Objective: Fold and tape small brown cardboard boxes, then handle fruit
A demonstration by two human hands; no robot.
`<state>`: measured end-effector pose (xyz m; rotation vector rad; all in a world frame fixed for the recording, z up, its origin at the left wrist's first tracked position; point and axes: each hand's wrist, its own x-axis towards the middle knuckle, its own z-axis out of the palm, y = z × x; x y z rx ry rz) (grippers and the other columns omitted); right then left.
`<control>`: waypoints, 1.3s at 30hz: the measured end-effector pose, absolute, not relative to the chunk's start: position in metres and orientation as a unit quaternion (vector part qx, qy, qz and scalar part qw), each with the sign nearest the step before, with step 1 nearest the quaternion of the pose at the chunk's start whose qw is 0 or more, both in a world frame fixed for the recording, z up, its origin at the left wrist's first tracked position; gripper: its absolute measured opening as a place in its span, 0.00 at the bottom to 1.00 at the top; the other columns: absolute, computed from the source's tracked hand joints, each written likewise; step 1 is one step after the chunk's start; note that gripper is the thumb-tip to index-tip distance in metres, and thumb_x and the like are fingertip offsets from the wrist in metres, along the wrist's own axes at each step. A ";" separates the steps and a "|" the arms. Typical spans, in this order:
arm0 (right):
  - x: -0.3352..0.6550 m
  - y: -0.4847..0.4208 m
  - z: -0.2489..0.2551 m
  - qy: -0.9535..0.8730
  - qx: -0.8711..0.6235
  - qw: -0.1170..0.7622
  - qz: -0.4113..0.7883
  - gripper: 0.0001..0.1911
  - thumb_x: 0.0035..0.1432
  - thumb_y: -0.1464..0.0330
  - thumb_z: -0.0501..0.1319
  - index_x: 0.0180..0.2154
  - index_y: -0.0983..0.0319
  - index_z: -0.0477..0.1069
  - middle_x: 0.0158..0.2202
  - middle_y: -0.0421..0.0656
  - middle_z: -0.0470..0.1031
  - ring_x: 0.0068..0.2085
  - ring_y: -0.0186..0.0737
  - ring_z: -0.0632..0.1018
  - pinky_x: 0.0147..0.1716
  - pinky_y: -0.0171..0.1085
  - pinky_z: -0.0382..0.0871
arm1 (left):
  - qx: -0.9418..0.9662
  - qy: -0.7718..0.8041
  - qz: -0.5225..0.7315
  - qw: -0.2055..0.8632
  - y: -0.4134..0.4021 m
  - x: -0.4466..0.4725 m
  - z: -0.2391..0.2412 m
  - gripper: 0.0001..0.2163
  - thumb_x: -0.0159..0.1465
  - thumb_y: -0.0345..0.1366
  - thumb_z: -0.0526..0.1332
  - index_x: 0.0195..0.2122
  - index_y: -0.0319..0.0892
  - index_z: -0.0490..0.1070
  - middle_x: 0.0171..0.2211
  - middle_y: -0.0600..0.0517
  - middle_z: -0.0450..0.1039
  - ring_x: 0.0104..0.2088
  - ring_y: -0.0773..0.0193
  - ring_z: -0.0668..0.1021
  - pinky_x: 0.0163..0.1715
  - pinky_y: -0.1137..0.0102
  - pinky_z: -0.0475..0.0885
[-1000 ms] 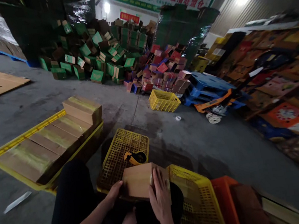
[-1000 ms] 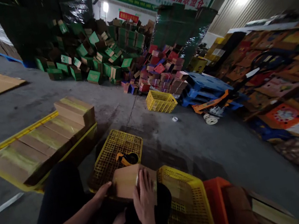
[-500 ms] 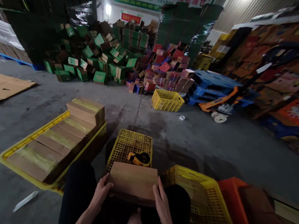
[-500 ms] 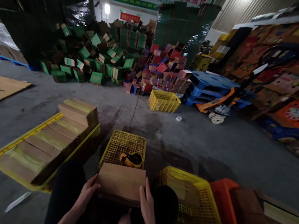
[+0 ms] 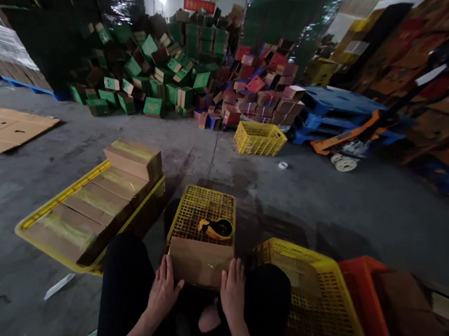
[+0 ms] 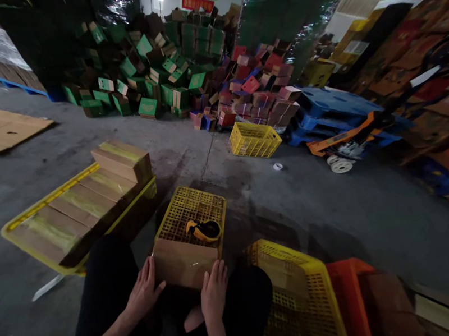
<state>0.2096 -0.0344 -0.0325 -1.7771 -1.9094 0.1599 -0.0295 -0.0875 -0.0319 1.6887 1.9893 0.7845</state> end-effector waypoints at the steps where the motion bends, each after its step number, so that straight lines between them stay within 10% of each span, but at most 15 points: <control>1: 0.203 -0.039 -0.031 -0.713 -0.658 0.239 0.045 0.38 0.72 0.51 0.37 0.68 0.71 0.55 0.68 0.62 0.57 0.69 0.59 0.59 0.62 0.61 0.58 | 0.614 0.711 0.277 0.202 -0.087 -0.031 -0.030 0.38 0.67 0.42 0.55 0.73 0.36 0.38 0.73 0.35 0.42 0.72 0.43 0.51 0.66 0.48 0.55; 22: 0.172 -0.057 -0.021 -0.735 -0.661 0.150 -0.005 0.29 0.71 0.55 0.48 0.65 0.62 0.65 0.68 0.60 0.59 0.68 0.67 0.59 0.60 0.62 0.60 | 0.647 0.708 0.237 0.154 -0.082 -0.024 -0.028 0.39 0.62 0.43 0.61 0.72 0.40 0.47 0.74 0.39 0.30 0.71 0.39 0.51 0.63 0.50 0.62; 39: 0.121 -0.062 -0.012 -0.792 -0.578 0.156 0.119 0.26 0.71 0.66 0.50 0.68 0.59 0.58 0.68 0.47 0.63 0.69 0.47 0.61 0.68 0.53 0.55 | 0.764 0.612 0.204 0.008 -0.080 -0.015 -0.040 0.38 0.62 0.24 0.54 0.73 0.49 0.44 0.74 0.44 0.36 0.72 0.40 0.49 0.64 0.47 0.59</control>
